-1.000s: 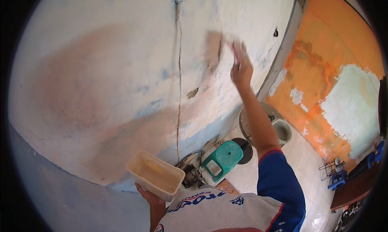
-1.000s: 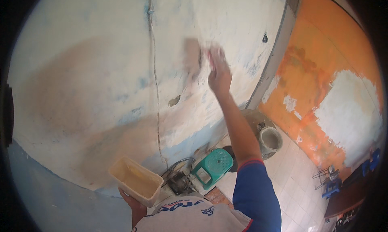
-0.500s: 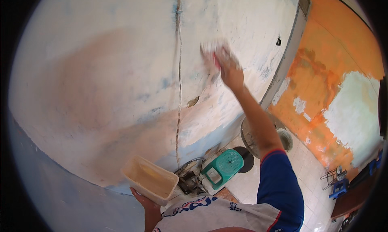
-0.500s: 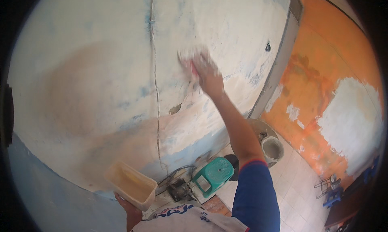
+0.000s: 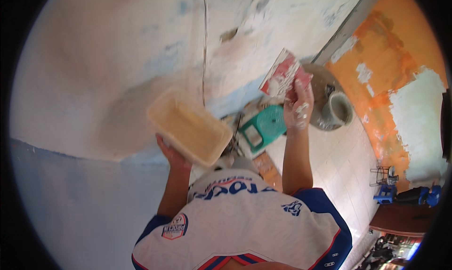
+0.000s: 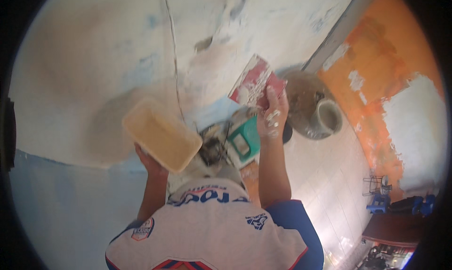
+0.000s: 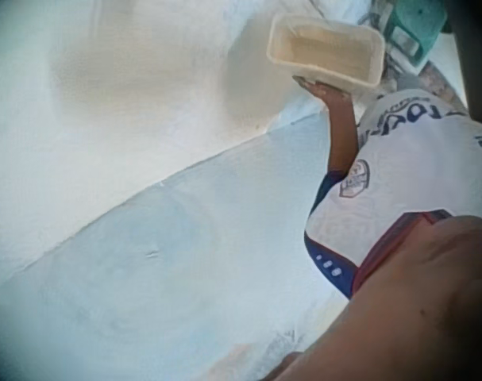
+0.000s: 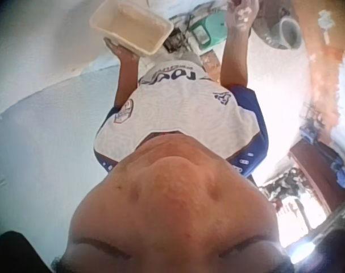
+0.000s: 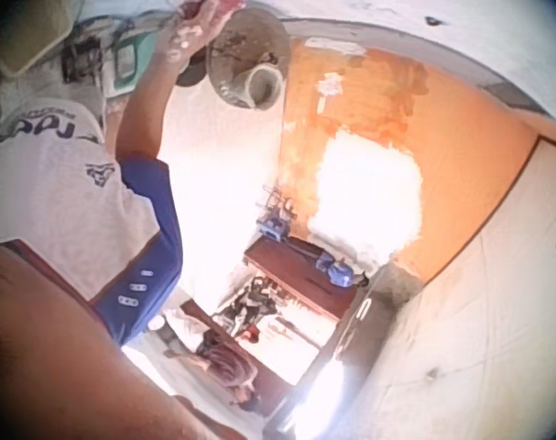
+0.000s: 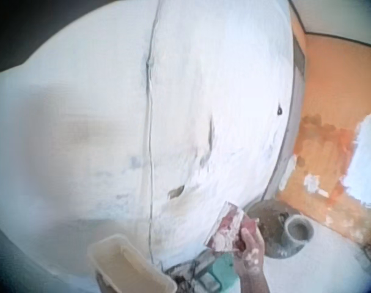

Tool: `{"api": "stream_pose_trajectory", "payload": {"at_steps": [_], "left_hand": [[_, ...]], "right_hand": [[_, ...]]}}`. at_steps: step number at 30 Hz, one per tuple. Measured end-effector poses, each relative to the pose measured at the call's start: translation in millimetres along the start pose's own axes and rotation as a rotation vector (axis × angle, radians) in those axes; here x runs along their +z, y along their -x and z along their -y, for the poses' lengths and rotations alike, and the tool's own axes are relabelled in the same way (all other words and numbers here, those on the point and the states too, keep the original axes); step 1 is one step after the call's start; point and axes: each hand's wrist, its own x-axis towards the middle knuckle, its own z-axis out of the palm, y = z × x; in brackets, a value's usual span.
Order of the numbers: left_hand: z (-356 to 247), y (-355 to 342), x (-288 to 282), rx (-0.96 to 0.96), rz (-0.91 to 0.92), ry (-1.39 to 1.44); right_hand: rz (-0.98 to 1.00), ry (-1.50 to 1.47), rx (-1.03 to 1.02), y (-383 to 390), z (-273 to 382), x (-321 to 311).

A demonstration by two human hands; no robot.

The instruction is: The person applies a plaster compound to a wall using a putty knife, frequently reloading the tool from a plastic container held in the other hand.

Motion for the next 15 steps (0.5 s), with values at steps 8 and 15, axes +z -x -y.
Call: {"api": "stream_pose_trajectory", "payload": {"at_steps": [8, 15], "left_hand": [[42.7, -21.9, 35.4, 0.115, 0.319, 0.043], [75.6, -13.8, 42.4, 0.189, 0.260, -0.001]], "right_hand": [[0.170, 0.309, -0.142, 47.2, 56.5, 1.1], [0.671, 0.555, -0.393, 92.8, 87.2, 2.0]]}}
